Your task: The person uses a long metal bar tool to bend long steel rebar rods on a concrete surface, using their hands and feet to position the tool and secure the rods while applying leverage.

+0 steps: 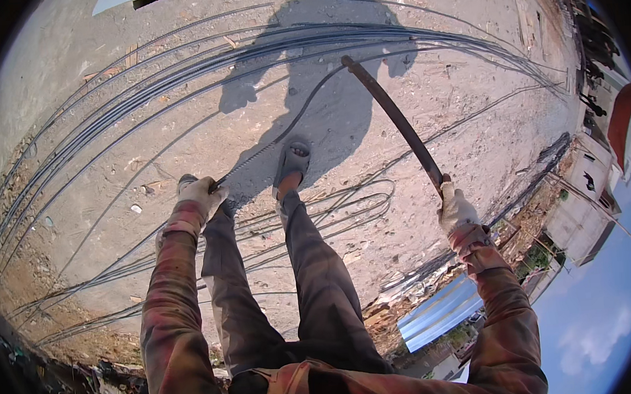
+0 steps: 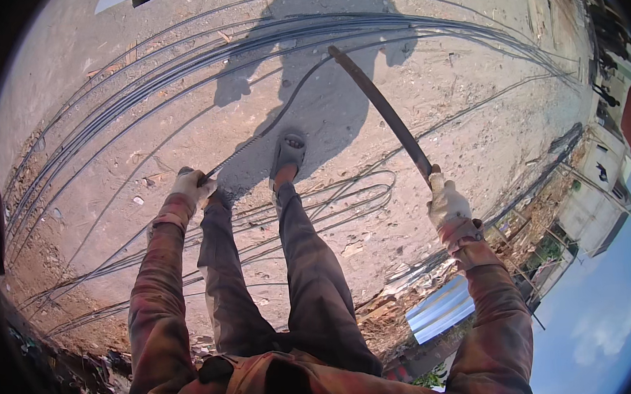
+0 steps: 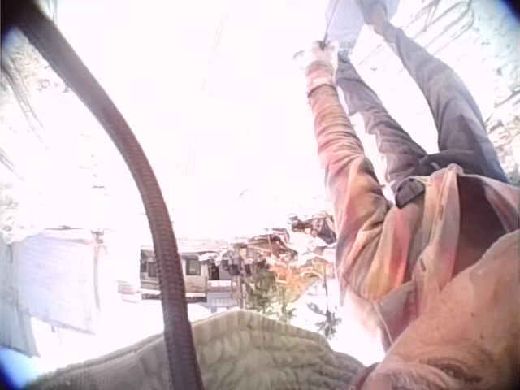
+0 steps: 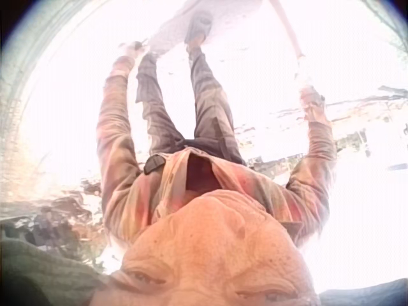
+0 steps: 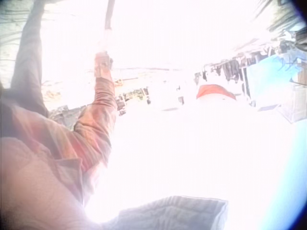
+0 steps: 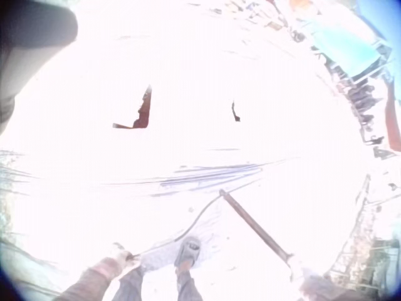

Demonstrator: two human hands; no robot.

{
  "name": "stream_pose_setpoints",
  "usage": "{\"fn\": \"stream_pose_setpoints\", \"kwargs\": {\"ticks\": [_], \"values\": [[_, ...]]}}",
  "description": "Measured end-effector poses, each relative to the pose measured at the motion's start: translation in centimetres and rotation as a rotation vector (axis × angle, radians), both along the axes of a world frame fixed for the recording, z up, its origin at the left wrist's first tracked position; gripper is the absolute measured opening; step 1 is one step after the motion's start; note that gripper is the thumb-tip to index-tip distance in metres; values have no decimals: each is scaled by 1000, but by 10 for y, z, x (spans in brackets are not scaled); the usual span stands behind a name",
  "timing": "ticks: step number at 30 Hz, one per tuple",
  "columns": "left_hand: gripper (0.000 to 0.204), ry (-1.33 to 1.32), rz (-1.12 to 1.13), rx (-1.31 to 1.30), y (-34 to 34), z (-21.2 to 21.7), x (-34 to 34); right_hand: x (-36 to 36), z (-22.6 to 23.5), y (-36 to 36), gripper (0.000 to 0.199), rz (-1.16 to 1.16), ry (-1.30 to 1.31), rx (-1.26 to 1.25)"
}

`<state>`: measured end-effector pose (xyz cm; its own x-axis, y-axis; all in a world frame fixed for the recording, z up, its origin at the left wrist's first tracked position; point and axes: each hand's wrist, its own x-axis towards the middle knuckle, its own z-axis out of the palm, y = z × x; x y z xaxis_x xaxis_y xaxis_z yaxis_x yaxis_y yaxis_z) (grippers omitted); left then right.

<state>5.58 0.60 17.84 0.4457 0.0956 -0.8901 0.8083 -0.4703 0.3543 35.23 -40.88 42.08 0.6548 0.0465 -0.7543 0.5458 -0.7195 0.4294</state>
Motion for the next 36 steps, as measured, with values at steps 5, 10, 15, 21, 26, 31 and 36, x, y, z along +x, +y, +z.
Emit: {"fn": "stream_pose_setpoints", "kwargs": {"ticks": [5,10,15,21,26,31,36], "values": [[43,-47,29,-28,18,20,13,1,-17,9,78,17,44,-50],[36,22,45,-34,32,37,26,16,-7,32,75,188,108,75],[30,-44,48,8,50,40,36,27,2,78,72,4,210,8],[26,-141,45,64,80,11,45,13,-23,114,82,-99,236,20],[29,-98,32,106,84,-33,57,49,-64,143,75,-19,248,-74],[35,0,-60,35,35,-17,22,34,-48,118,85,-35,323,-155],[34,-7,73,-45,-17,7,-24,24,-3,97,91,-75,392,-270]]}}
